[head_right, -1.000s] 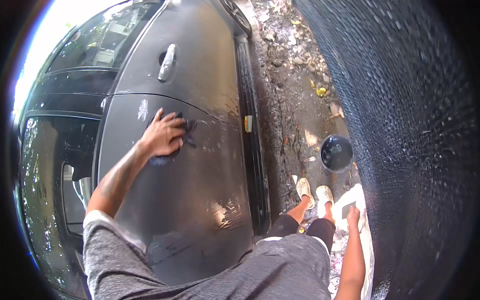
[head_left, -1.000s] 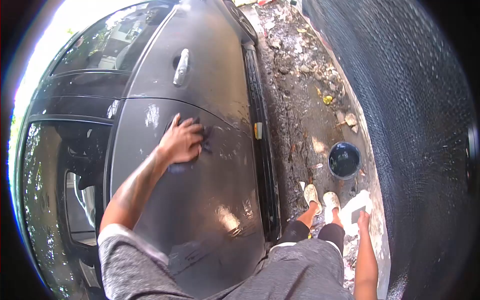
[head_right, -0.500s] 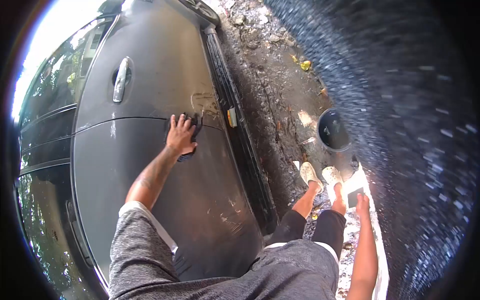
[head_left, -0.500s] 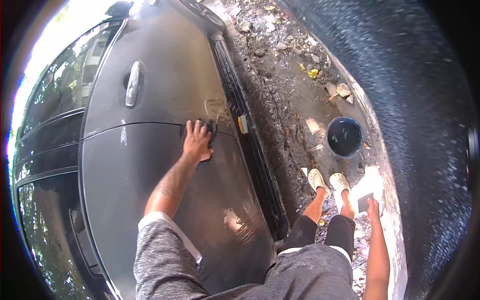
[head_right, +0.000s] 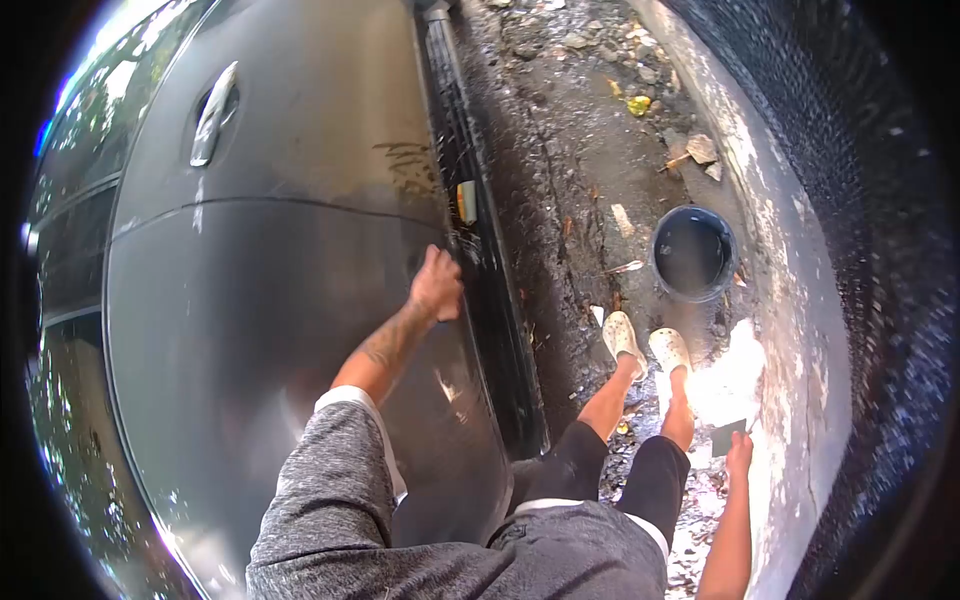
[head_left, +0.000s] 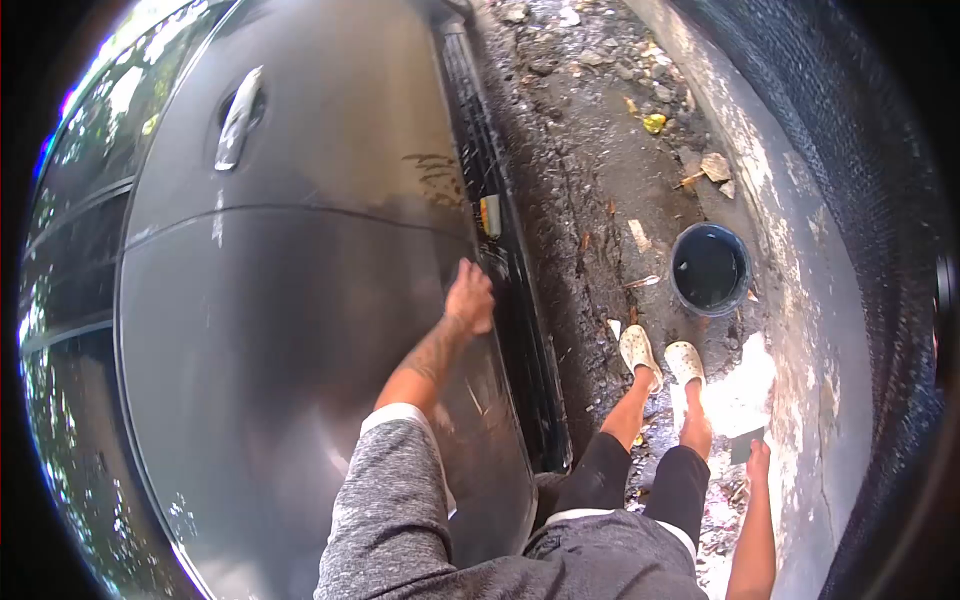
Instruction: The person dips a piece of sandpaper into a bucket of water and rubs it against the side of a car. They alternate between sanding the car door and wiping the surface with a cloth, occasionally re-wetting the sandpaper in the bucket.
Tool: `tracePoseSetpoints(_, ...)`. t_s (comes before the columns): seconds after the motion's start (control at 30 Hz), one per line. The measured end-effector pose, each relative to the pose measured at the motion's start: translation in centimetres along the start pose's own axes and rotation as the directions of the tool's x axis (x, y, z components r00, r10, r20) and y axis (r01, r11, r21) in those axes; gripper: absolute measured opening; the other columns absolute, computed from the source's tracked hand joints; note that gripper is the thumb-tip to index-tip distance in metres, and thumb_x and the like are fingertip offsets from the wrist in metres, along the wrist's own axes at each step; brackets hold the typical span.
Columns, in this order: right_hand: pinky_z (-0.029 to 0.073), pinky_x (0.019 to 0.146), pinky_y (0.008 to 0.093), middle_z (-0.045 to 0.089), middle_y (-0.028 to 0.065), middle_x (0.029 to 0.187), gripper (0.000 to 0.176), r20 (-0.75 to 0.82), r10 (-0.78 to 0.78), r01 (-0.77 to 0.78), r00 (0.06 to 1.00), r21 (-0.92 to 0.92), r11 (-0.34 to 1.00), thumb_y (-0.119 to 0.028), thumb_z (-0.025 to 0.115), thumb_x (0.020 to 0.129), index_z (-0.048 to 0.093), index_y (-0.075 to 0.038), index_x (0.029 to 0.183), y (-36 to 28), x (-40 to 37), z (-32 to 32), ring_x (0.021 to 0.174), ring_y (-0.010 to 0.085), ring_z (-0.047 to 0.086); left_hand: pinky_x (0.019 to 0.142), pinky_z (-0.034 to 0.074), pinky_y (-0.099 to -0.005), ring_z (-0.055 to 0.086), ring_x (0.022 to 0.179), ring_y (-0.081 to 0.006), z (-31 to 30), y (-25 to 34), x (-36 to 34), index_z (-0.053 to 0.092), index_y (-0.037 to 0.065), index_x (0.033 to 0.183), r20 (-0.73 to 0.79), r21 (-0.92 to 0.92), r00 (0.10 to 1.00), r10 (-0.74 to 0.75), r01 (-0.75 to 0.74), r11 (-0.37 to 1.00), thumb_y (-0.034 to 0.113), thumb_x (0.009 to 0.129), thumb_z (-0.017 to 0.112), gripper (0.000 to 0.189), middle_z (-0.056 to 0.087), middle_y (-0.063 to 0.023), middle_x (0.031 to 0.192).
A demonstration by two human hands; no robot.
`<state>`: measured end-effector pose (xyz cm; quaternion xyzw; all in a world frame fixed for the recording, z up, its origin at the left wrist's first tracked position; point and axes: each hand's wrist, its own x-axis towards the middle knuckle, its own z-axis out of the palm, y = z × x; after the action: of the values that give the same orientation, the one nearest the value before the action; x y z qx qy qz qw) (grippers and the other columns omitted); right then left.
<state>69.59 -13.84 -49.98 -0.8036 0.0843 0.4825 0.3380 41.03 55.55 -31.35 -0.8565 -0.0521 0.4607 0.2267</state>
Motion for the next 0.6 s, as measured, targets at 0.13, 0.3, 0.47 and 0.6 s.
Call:
tracePoseSetpoints(0.13,0.045,0.062,0.0298,0.059,0.0020,0.090,0.039,0.034,-0.224,0.220,0.974,0.098,0.971,-0.042,0.056,0.100,0.062,-0.005,0.113,-0.6,4.6,3.5,0.078,0.0124,0.055,0.104,0.038,-0.0511,0.063,0.109,-0.0247,1.0,10.0,-8.5,0.080,0.022,0.093,0.011,-0.261,0.971,0.238,-0.227,0.938,0.033,0.076,0.069,0.023,0.071,-0.0009,0.102)
tracePoseSetpoints(0.3,0.039,0.109,0.0437,0.054,0.0228,0.141,0.059,0.381,-0.267,0.308,0.885,-0.049,0.950,-0.047,0.054,0.102,0.056,-0.001,0.138,-20.6,-2.2,10.2,0.131,0.0352,0.051,0.089,0.048,-0.0433,0.065,0.104,-0.0241,-7.7,5.0,-20.4,0.079,0.019,0.091,0.079,-0.364,0.990,0.115,-0.079,0.928,0.028,0.077,0.068,0.020,0.072,-0.0010,0.101)
tracePoseSetpoints(0.47,0.046,0.103,0.0342,0.070,0.0163,0.123,0.039,0.518,-0.772,0.825,0.369,0.200,0.529,-0.023,0.050,0.104,0.063,-0.002,0.134,-38.6,-14.7,19.9,0.118,0.0246,0.064,0.082,0.051,-0.0389,0.065,0.098,-0.0202,-18.6,-7.6,-33.3,0.075,0.020,0.081,-0.081,-0.187,0.958,-0.276,0.257,0.948,0.022,0.077,0.066,0.010,0.070,0.0029,0.094)
tracePoseSetpoints(0.6,0.041,0.111,0.0320,0.060,0.0185,0.143,0.044,0.469,-0.879,0.755,0.081,0.547,0.361,-0.025,0.046,0.109,0.053,-0.001,0.144,-49.7,-32.4,26.1,0.135,0.0239,0.056,0.095,0.046,-0.0403,0.062,0.108,-0.0196,-23.9,-11.8,-49.3,0.075,0.022,0.089,-0.218,-0.187,0.721,-0.658,0.631,0.753,0.021,0.075,0.067,0.016,0.069,0.0034,0.098)
